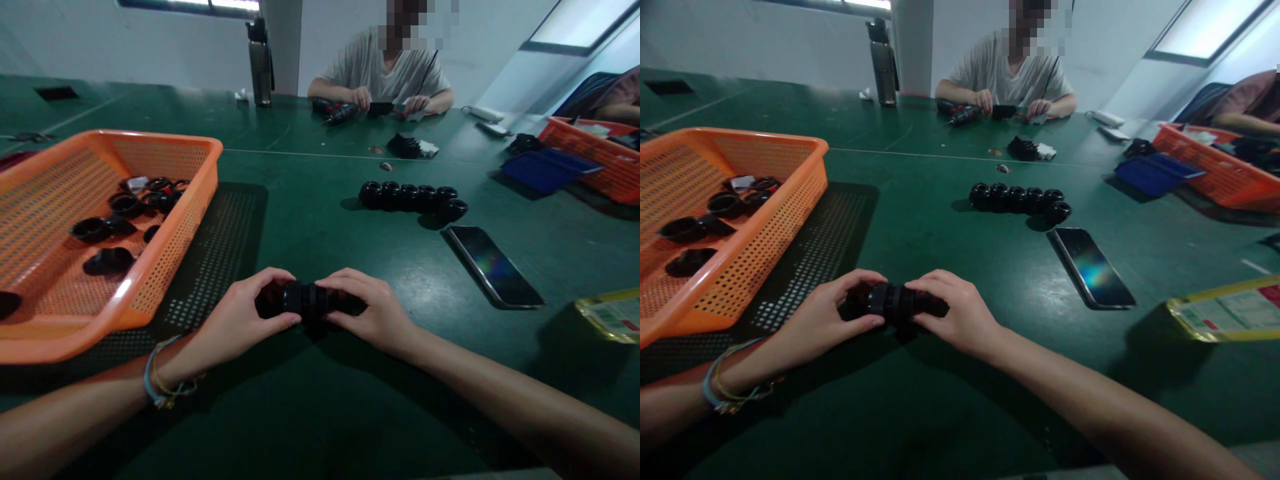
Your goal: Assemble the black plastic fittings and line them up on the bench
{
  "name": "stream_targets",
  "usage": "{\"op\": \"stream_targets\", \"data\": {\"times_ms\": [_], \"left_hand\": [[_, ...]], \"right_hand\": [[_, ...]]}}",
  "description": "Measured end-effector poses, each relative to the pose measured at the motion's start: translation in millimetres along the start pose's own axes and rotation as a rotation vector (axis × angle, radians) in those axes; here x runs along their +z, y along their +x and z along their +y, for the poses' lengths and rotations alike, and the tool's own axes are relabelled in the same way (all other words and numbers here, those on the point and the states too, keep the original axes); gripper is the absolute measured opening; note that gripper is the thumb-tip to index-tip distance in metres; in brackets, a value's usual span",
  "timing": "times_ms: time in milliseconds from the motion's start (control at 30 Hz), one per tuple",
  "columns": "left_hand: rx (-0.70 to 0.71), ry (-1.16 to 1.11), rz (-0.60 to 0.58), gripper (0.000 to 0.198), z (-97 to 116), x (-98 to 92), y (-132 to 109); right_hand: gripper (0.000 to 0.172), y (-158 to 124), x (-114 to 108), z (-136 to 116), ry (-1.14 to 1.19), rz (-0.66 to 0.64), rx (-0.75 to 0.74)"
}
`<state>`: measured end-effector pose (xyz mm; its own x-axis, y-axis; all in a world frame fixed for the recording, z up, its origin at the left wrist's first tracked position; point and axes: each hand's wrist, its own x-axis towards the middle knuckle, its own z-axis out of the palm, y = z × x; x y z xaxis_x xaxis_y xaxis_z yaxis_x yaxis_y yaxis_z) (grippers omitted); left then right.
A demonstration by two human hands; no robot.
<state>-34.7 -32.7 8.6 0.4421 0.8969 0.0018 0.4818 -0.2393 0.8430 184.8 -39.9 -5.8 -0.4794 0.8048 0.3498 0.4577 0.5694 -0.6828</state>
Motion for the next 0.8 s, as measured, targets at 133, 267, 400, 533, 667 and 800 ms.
{"op": "stream_targets", "data": {"times_ms": [133,267,400,533,667,800], "left_hand": [[0.004,0.005,0.0,0.034,-1.1,0.6,0.2],[0.003,0.01,-0.001,0.035,-1.7,0.7,0.3],[0.004,0.008,-0.001,0.034,-0.3,0.0,0.2],[0.001,0.007,0.002,0.034,0.2,-0.3,0.2],[0.003,0.011,0.005,0.035,-0.9,0.3,0.3],[0.005,0.003,0.006,0.035,-1.3,0.8,0.3]], "right_hand": [[0.032,-0.5,1.0,-0.4,0.012,0.018,0.008],[0.027,-0.9,0.9,-0.8,0.004,0.011,0.026],[0.028,-0.4,0.7,-1.2,-0.003,0.003,0.041],[0.027,-0.1,0.8,-1.3,0.001,-0.007,0.046],[0.025,-0.6,0.6,-1.6,-0.008,-0.008,0.056],[0.026,-0.9,0.1,-1.7,-0.01,-0.01,0.049]]}}
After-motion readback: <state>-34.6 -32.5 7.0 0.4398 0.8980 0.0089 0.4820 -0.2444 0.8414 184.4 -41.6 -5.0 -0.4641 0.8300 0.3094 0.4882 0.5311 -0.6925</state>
